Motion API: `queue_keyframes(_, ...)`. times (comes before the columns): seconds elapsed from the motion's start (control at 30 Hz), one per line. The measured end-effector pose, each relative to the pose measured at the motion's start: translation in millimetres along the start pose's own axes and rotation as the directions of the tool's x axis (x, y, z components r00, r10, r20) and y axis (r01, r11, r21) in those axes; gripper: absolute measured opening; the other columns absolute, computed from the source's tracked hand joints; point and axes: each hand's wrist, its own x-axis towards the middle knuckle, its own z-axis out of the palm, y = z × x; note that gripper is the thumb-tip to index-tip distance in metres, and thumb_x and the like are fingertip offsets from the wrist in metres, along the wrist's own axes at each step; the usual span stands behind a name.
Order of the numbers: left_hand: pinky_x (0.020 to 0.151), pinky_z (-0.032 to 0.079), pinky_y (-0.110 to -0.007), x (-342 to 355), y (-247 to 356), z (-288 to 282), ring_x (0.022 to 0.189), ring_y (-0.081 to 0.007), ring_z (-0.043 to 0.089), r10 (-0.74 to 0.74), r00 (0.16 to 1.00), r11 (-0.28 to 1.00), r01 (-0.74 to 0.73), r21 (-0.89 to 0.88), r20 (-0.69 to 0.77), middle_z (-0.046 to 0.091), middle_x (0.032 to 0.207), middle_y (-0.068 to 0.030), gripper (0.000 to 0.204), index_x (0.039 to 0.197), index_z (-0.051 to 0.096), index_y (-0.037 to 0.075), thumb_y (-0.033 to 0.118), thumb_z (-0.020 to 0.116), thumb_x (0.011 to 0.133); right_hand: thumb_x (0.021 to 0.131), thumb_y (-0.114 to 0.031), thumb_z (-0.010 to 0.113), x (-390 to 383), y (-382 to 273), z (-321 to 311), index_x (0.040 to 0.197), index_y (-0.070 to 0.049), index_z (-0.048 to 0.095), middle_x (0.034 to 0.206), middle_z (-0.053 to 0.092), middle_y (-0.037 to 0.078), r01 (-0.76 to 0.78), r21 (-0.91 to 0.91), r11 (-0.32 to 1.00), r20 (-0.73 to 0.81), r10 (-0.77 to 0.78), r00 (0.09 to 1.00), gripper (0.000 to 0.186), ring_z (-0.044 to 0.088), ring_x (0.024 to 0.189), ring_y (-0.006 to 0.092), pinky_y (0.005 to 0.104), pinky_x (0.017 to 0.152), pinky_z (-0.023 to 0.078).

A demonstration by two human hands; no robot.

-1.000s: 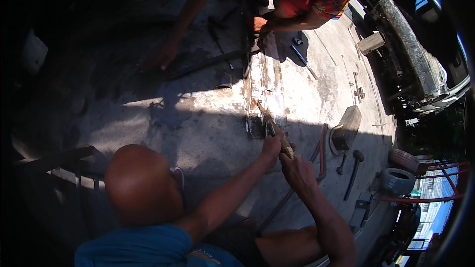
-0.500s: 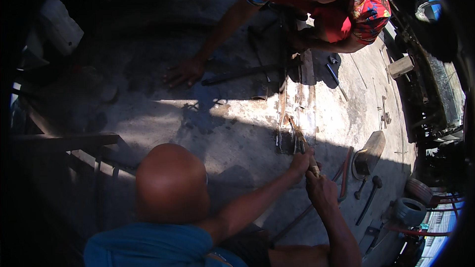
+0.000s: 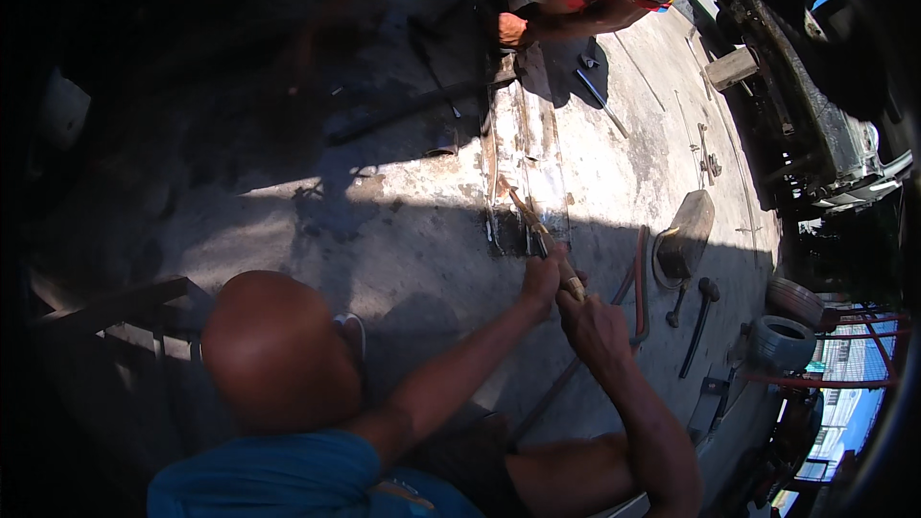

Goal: The person uses a handheld welding torch to heat and weld a metal frame on the ground. A second person assists by holding and adjusting the metal piece with a hammer and other tools. The welder moves the torch along the seam while the assistant repositions the workpiece as needed.

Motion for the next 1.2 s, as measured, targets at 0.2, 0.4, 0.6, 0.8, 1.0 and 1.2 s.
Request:
queue_keyframes(0.2,0.071,0.064,-0.045,1,-6,-4,0.075,-0.0334,0.075,-0.016,1.0,1.0,0.015,0.003,0.021,0.073,0.088,-0.0272,0.042,0.104,0.055,-0.004,0.038,0.054,0.107,0.093,-0.012,0.065,-5,0,4,0.098,-0.014,0.062,0.07,0.062,0.012,0.001,-0.059,0.998,0.02,0.0,1.0,0.007,0.067,0.056,0.0286,0.0401,0.05,0.054)
queue_keyframes(0.4,0.073,0.064,-0.046,-1,-8,-6,0.078,-0.0342,0.076,-0.049,0.998,0.999,0.049,0.012,0.039,0.073,0.091,-0.0272,0.045,0.108,0.054,-0.005,0.04,0.052,0.109,0.093,-0.013,0.065,-7,1,5,0.099,-0.014,0.061,0.072,0.063,0.013,0.006,-0.081,0.997,0.037,-0.003,0.999,0.007,0.068,0.059,0.028,0.0395,0.052,0.054)
queue_keyframes(0.6,0.067,0.063,-0.042,-17,-13,2,0.072,-0.0302,0.075,-0.023,1.0,1.0,0.023,-0.016,-0.004,0.073,0.087,-0.0248,0.05,0.103,0.058,-0.008,0.041,0.054,0.107,0.095,-0.015,0.064,-17,-1,0,0.103,-0.018,0.058,0.075,0.066,0.009,0.012,-0.175,0.985,0.153,0.015,0.988,0.01,0.071,0.065,0.0215,0.0341,0.054,0.056)
queue_keyframes(0.8,0.074,0.063,-0.046,-13,-16,-1,0.082,-0.0345,0.076,-0.051,0.998,0.999,0.052,-0.006,0.022,0.073,0.092,-0.027,0.046,0.103,0.056,-0.005,0.041,0.054,0.107,0.095,-0.016,0.064,-17,1,2,0.104,-0.018,0.057,0.074,0.065,0.007,0.032,-0.189,0.981,0.128,-0.008,0.992,0.012,0.07,0.062,0.0199,0.0328,0.052,0.055)
queue_keyframes(1.0,0.075,0.064,-0.046,-9,-15,-4,0.082,-0.036,0.076,-0.031,0.999,0.999,0.032,-0.02,0.033,0.073,0.092,-0.0274,0.046,0.101,0.057,-0.005,0.041,0.055,0.107,0.095,-0.015,0.065,-13,-1,-2,0.105,-0.019,0.056,0.073,0.065,0.007,0.032,-0.206,0.978,0.125,-0.006,0.992,0.014,0.07,0.062,0.0191,0.0319,0.051,0.054)
queue_keyframes(1.2,0.076,0.064,-0.048,-4,-3,-4,0.083,-0.0364,0.076,-0.025,0.999,0.999,0.026,-0.033,0.034,0.073,0.091,-0.0274,0.047,0.101,0.058,-0.005,0.041,0.055,0.106,0.095,-0.006,0.06,-7,-1,-6,0.142,-0.024,0.056,0.081,0.066,0.016,-0.102,0.043,0.994,0.152,0.095,0.984,0.05,0.073,0.069,0.0332,0.0439,0.061,0.059)
